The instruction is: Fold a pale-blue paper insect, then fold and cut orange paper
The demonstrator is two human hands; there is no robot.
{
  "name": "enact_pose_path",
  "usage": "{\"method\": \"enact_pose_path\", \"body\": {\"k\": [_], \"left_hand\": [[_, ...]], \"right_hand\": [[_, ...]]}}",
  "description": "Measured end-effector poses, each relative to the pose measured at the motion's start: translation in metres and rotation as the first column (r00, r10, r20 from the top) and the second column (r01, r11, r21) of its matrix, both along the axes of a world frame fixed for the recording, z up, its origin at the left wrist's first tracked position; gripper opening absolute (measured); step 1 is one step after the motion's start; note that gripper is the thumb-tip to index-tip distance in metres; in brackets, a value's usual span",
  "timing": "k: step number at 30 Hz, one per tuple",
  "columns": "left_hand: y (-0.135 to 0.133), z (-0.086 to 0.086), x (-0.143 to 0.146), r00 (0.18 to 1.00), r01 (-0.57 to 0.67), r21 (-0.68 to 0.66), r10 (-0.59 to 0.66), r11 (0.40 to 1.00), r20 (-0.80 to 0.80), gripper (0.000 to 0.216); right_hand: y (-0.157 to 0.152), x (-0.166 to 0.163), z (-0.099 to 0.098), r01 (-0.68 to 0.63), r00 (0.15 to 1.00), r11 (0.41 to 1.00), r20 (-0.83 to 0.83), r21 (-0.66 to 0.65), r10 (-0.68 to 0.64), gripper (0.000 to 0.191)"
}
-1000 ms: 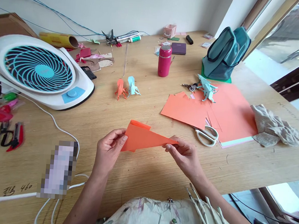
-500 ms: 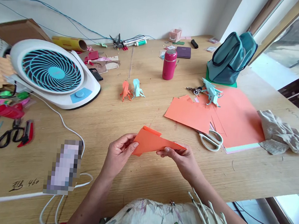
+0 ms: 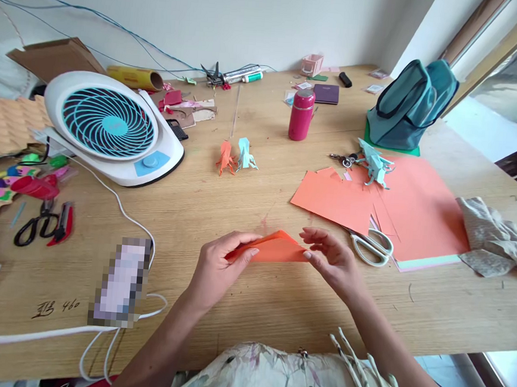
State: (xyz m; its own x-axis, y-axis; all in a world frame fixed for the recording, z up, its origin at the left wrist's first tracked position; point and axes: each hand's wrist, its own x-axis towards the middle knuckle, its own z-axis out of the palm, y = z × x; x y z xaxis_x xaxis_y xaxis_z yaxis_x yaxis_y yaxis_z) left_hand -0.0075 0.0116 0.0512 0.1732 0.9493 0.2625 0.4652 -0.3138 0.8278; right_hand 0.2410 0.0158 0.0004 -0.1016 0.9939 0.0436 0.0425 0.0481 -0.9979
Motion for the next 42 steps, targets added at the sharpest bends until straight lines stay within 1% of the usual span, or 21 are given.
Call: {"method": "enact_pose_path", "body": {"k": [2,4,6,8,10,14,16,19,21,24,28,31,33,36,38,40,42], "left_hand": [[-0.001,0.002,0.005,0.994,0.078,0.049,-0.074,0.996,-0.080,0.020],[-0.002,0.002,0.010,0.979,0.149,0.074,-0.137,0.986,-0.151,0.022],[-0.003,0.001,0.015,0.962,0.194,0.094,-0.170,0.977,-0.214,0.022],[-0.003,0.001,0.017,0.948,0.217,0.119,-0.180,0.969,-0.263,0.020],[-0.003,0.004,0.019,0.937,0.231,0.158,-0.176,0.960,-0.300,0.018],[-0.001,0.012,0.022,0.909,0.263,0.282,-0.139,0.923,-0.394,0.012],[0.000,0.014,0.024,0.887,0.282,0.342,-0.108,0.896,-0.450,0.010],[0.002,0.015,0.026,0.848,0.298,0.418,-0.037,0.858,-0.528,0.011],[0.003,0.012,0.027,0.826,0.308,0.467,0.012,0.829,-0.564,0.014],[0.002,0.004,0.024,0.805,0.329,0.520,0.053,0.788,-0.591,0.017],[-0.005,-0.014,0.017,0.793,0.362,0.549,0.062,0.753,-0.607,0.018],[-0.014,-0.025,0.010,0.797,0.379,0.567,0.055,0.731,-0.602,0.018],[-0.022,-0.031,0.006,0.795,0.389,0.560,0.040,0.732,-0.605,0.019],[-0.035,-0.037,0.000,0.779,0.424,0.528,0.002,0.735,-0.628,0.020],[-0.044,-0.042,-0.002,0.778,0.445,0.533,-0.016,0.720,-0.628,0.020],[-0.051,-0.049,-0.003,0.790,0.449,0.560,-0.016,0.697,-0.613,0.018],[-0.056,-0.055,-0.004,0.800,0.446,0.573,-0.019,0.687,-0.600,0.016]], "right_hand": [[0.001,0.001,0.011,-0.057,0.986,0.985,0.163,0.162,0.030,0.038],[0.000,-0.001,0.021,-0.132,0.962,0.948,0.269,0.289,0.052,0.035],[0.000,-0.005,0.030,-0.192,0.947,0.910,0.312,0.367,0.074,0.027],[-0.001,-0.008,0.034,-0.231,0.943,0.882,0.319,0.411,0.099,0.016],[-0.001,-0.010,0.037,-0.251,0.940,0.862,0.324,0.440,0.108,0.014],[-0.001,-0.010,0.042,-0.263,0.921,0.830,0.386,0.492,0.063,0.019],[-0.002,-0.011,0.045,-0.280,0.903,0.796,0.430,0.536,0.028,0.020],[0.000,-0.012,0.047,-0.300,0.857,0.726,0.509,0.619,-0.079,0.021],[0.001,-0.013,0.045,-0.315,0.813,0.676,0.557,0.666,-0.170,0.021],[0.002,-0.014,0.036,-0.356,0.748,0.611,0.608,0.707,-0.268,0.024],[-0.005,-0.015,0.015,-0.430,0.706,0.535,0.640,0.728,-0.303,0.026],[-0.014,-0.015,0.000,-0.481,0.696,0.502,0.662,0.718,-0.279,0.026],[-0.020,-0.015,-0.006,-0.508,0.703,0.482,0.667,0.714,-0.248,0.025],[-0.029,-0.014,-0.008,-0.546,0.722,0.435,0.666,0.716,-0.190,0.025],[-0.036,-0.014,-0.007,-0.574,0.725,0.414,0.674,0.707,-0.145,0.030],[-0.044,-0.013,-0.006,-0.593,0.725,0.405,0.681,0.696,-0.107,0.035],[-0.050,-0.014,-0.007,-0.602,0.724,0.407,0.684,0.687,-0.083,0.036]]}}
